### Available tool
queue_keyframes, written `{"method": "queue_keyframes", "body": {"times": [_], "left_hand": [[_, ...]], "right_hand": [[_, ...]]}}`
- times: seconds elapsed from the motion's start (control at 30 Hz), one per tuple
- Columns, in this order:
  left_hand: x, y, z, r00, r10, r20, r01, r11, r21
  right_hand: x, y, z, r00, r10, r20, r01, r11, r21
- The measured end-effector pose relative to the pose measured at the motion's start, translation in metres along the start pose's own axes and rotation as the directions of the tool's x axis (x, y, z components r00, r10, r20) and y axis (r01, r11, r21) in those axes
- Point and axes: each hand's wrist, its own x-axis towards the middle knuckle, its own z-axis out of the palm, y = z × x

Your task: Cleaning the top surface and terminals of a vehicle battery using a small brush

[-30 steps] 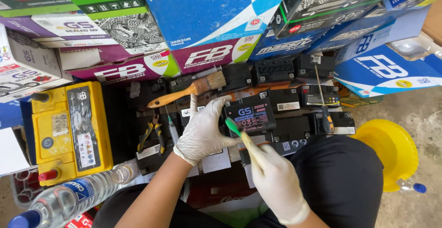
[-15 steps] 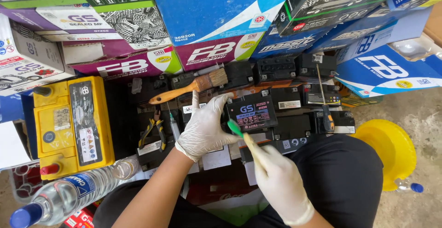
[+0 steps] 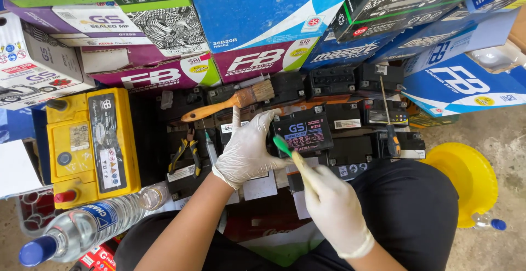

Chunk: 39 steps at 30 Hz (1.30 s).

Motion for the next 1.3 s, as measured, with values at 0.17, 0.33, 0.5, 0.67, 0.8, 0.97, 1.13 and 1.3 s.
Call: {"method": "queue_keyframes", "body": {"times": [0.17,0.33,0.5,0.67,0.8,0.97,1.13,1.3], "left_hand": [[0.000,-0.002,0.001,1.000,0.014,-0.010,-0.014,1.000,-0.002],[-0.002,-0.004,0.007,0.998,0.044,-0.048,-0.042,0.998,0.047],[0.001,-0.001,0.000,1.000,0.009,0.006,-0.009,1.000,0.011],[-0.001,-0.001,-0.001,1.000,0.019,-0.014,-0.019,1.000,-0.006],[-0.001,-0.001,0.002,0.999,0.020,-0.031,-0.020,1.000,-0.003],[0.001,-0.002,0.003,1.000,0.001,0.006,-0.001,1.000,-0.004],[0.001,-0.004,0.004,1.000,0.009,0.014,-0.009,1.000,0.018],[0.001,-0.001,0.003,1.000,0.002,-0.006,-0.002,1.000,-0.028]], "right_hand": [[-0.012,0.003,-0.003,1.000,0.004,-0.006,-0.004,0.999,-0.037],[0.024,0.002,0.001,0.997,-0.016,-0.071,0.010,0.996,-0.083],[0.012,-0.008,-0.008,0.999,0.024,0.038,-0.023,0.999,-0.026],[-0.010,0.001,-0.014,0.997,0.049,0.065,-0.049,0.999,-0.003],[0.017,0.006,-0.009,0.999,-0.050,0.004,0.050,0.999,-0.003],[0.025,0.006,-0.002,1.000,-0.008,-0.015,0.009,1.000,0.025],[-0.011,0.006,-0.010,0.999,-0.011,0.034,0.010,1.000,0.022],[-0.005,0.008,-0.009,1.000,-0.009,-0.005,0.008,0.999,-0.053]]}}
